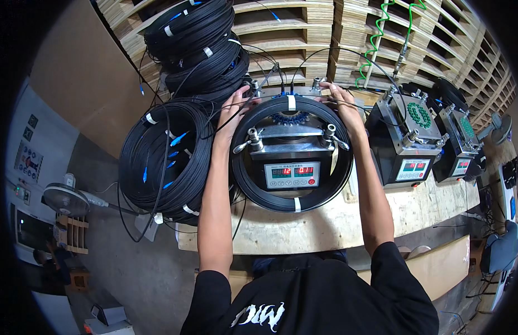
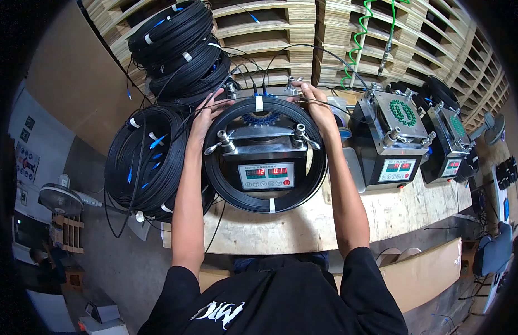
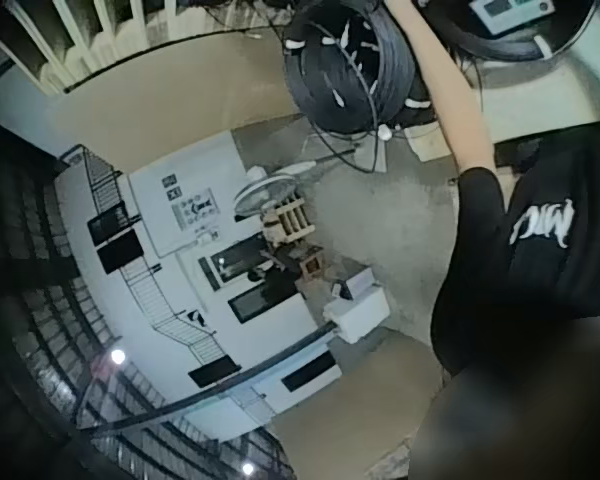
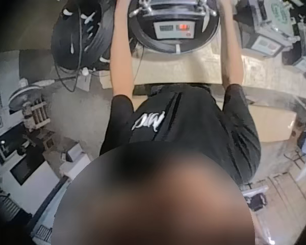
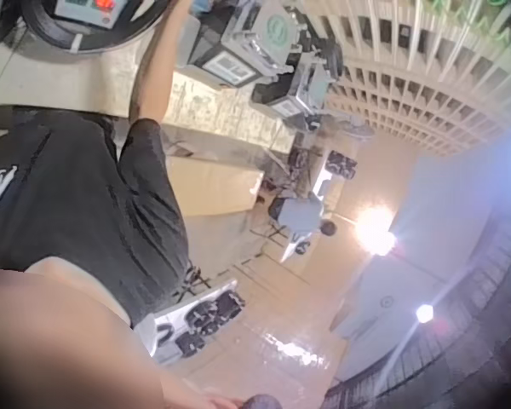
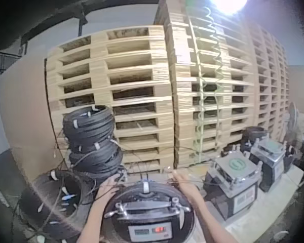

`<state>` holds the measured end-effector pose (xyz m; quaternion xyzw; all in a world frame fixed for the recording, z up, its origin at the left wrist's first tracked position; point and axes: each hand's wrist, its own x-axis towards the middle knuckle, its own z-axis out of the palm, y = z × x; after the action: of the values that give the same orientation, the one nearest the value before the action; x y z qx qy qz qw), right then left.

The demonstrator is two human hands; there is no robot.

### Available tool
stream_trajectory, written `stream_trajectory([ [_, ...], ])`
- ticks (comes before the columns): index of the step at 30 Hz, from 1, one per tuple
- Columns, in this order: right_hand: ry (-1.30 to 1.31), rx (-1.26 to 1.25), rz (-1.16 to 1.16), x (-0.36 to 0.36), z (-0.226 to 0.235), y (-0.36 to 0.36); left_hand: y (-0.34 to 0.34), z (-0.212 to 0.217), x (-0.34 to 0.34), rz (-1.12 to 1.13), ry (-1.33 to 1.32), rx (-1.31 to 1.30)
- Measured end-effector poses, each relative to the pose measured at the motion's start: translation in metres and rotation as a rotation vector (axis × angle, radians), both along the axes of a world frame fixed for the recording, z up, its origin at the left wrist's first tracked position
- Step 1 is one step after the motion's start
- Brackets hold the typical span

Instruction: Polishing fiber optic cable connectors using industrial machinery and cleaning solutions.

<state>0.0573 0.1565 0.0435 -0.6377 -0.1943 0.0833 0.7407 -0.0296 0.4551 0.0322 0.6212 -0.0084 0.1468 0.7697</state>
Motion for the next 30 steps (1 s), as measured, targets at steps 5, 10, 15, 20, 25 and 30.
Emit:
stream_trajectory([
  [5,0.064,0.010,-0.017,0.004,-0.007,-0.003,-0.005,0.006,-0.005,-0.076,0.022,-0.058],
  [10,-0.007,-0.077,-0.015,0.009,-0.009,-0.004,-0.006,0.005,-0.005,-0.064,0.053,-0.054],
  [15,0.004,-0.088,0.012,0.000,-0.001,0.001,0.008,-0.003,0.000,-0.014,0.041,0.002],
  [20,-0.005,0.011,0.040,0.002,0.000,0.001,0.002,-0.002,0.002,0.037,0.009,0.008],
  [25,0.027,0.029,-0.081,0.003,-0.006,0.001,-0.006,0.004,-0.003,-0.053,0.028,-0.040],
  [30,-0.084,-0.195,-0.077,0.010,-0.008,-0.006,0.008,-0.003,-0.001,-0.091,0.039,0.040],
])
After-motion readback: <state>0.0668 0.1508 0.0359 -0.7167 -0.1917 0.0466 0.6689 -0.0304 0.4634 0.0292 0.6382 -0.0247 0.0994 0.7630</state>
